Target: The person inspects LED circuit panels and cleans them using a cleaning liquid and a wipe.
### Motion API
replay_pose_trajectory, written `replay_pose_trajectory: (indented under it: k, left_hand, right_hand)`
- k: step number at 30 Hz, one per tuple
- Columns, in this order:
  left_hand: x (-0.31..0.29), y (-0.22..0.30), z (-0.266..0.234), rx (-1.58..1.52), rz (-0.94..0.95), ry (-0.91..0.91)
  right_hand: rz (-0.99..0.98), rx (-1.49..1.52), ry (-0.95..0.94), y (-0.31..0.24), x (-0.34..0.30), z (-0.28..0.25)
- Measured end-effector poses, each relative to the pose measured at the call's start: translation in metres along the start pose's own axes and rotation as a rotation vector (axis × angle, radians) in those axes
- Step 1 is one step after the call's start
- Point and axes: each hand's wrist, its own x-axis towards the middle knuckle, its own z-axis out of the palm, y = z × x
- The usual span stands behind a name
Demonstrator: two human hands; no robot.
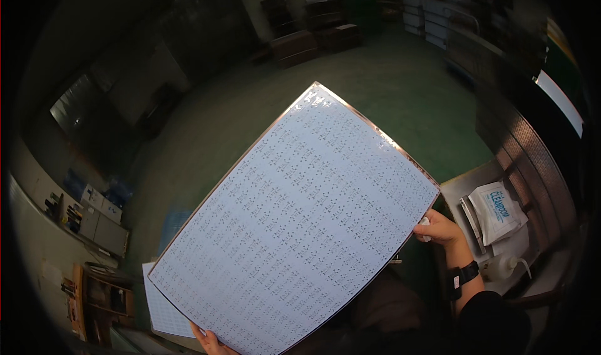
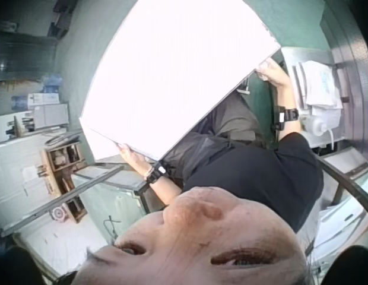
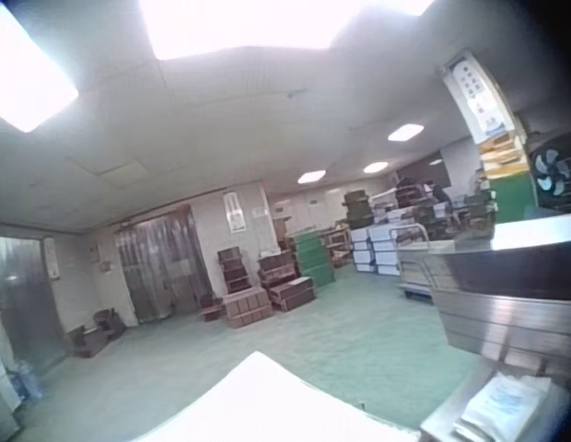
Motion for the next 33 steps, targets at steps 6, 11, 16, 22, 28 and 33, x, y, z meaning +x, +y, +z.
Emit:
replay_pose_trajectory:
  k: [6, 11, 16, 22, 28, 33]
  left_hand:
    - [-0.006, 0.013, 0.009, 0.06, -0.021, 0.016]
    - [-0.012, 0.02, 0.012, 0.107, -0.041, 0.057]
    - [-0.015, 0.021, 0.022, 0.154, -0.068, 0.092]
    - [-0.028, 0.031, 0.04, 0.209, -0.094, 0.127]
    - [-0.03, 0.035, 0.054, 0.235, -0.146, 0.097]
    - [-0.036, 0.031, 0.057, 0.248, -0.176, 0.09]
  right_hand:
    - [0.003, -0.093, -0.073, -0.006, -0.004, -0.006]
    - [-0.009, -0.087, -0.096, -0.014, -0.004, 0.003]
    - [0.002, -0.091, -0.1, -0.02, -0.007, 0.005]
    - [-0.021, -0.167, -0.11, -0.032, -0.008, 0.012]
    - [-0.087, -0.208, -0.113, -0.028, -0.006, 0.009]
    - [-0.244, -0.199, -0.1, -0.013, 0.002, 0.005]
